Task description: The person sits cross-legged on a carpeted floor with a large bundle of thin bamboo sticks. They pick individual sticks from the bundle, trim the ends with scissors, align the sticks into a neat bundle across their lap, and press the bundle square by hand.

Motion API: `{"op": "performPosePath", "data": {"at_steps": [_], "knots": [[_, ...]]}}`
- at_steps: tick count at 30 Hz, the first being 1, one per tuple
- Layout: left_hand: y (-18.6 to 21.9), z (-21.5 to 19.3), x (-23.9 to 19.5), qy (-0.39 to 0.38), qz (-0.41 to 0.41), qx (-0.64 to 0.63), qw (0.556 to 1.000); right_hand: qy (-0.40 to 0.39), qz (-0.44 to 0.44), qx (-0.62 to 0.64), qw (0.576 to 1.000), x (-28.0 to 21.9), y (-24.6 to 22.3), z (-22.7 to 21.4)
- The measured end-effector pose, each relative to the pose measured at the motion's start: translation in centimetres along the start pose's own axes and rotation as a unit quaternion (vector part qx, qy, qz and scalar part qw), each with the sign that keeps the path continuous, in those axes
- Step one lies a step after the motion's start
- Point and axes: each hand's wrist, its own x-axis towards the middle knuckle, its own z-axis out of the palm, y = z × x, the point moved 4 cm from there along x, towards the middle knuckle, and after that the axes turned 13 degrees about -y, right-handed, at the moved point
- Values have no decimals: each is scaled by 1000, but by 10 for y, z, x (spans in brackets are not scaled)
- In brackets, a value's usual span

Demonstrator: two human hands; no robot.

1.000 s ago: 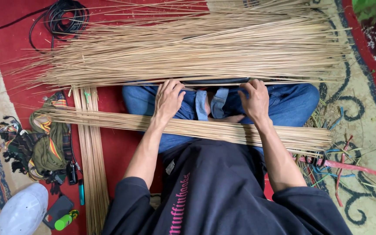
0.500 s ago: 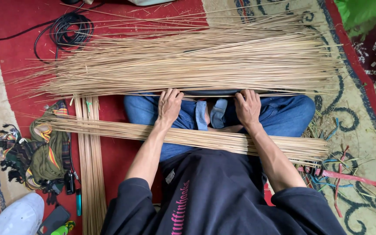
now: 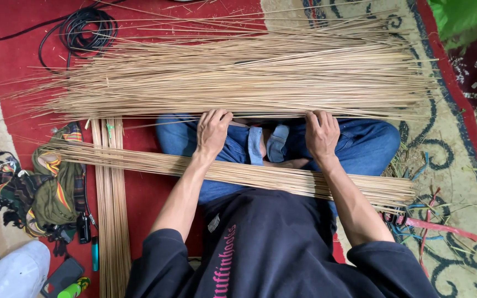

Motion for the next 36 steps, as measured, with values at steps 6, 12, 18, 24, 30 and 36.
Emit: {"op": "performPosePath", "data": {"at_steps": [6,12,18,24,30,36], "knots": [[-11,20,12,3,-9,-5,1000,-16,31,11,999,8,10,13],[-5,5,28,41,4,53,998,-20,49,28,998,15,10,18],[-6,22,22,52,29,40,997,-31,68,46,996,14,7,18],[1,6,22,54,30,37,997,-55,88,74,992,9,4,8],[7,-5,12,-5,4,-15,1000,-130,98,145,976,5,-6,-18],[-11,25,-27,-55,-22,-39,997,-185,135,125,965,-26,10,-17]]}}
